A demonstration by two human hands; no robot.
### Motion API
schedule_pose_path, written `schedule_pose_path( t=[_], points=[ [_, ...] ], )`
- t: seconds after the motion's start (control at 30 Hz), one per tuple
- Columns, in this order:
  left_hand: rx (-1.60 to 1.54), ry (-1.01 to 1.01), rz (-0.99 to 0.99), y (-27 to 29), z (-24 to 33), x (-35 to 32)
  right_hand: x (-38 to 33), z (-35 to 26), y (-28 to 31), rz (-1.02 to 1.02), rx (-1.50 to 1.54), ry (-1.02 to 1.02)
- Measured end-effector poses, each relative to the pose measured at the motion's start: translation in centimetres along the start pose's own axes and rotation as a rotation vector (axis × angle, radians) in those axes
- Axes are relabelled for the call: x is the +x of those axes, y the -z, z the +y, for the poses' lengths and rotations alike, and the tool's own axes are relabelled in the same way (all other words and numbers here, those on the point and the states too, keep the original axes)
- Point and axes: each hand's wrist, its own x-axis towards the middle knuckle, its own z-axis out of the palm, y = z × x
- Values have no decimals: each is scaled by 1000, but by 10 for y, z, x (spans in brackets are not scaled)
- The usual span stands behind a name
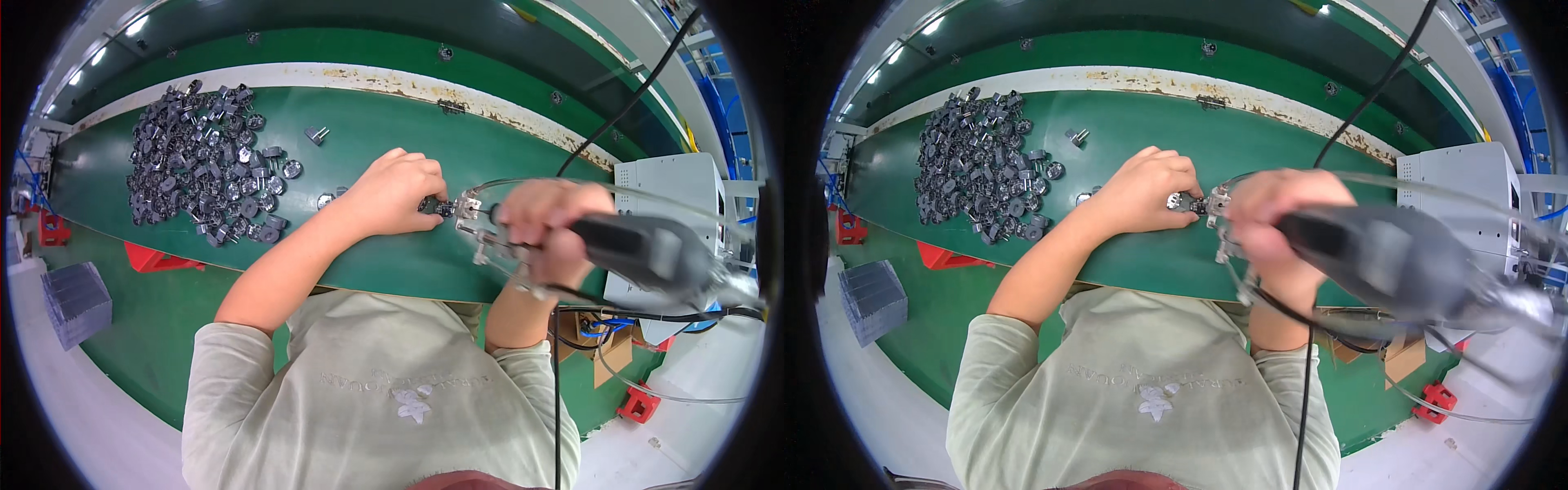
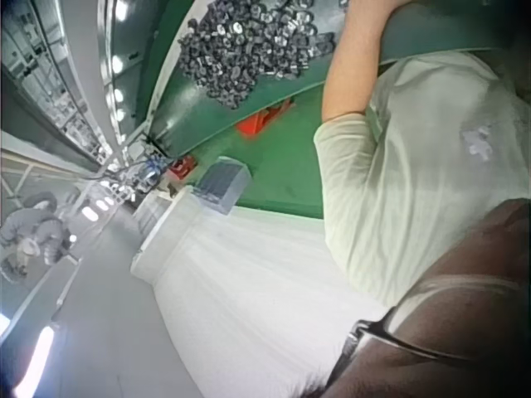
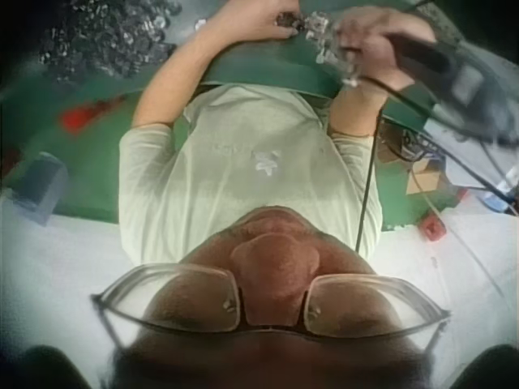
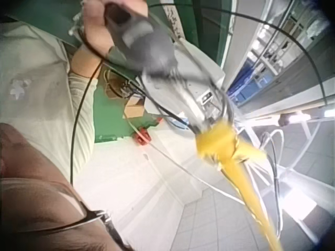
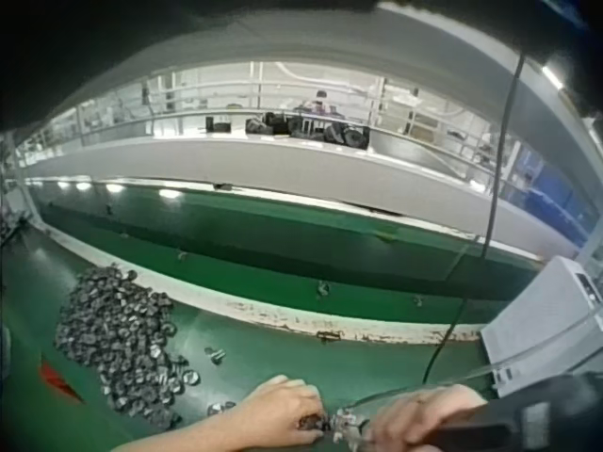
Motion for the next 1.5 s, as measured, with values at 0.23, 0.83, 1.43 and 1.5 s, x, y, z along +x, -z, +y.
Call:
schedule_pose_path(
  t=[0.23,0.83,1.43,1.5],
  points=[
    [-56,0,-22,-1,-3,-4,-6,-7,-3,-5,-14,32],
    [-50,0,-29,-2,-4,-4,-5,8,-7,-83,-135,-54],
    [116,-39,-23,8,4,0,-3,-20,3,-2,5,102],
    [68,36,-31,17,8,8,-4,-26,13,11,38,119]
  ],
)
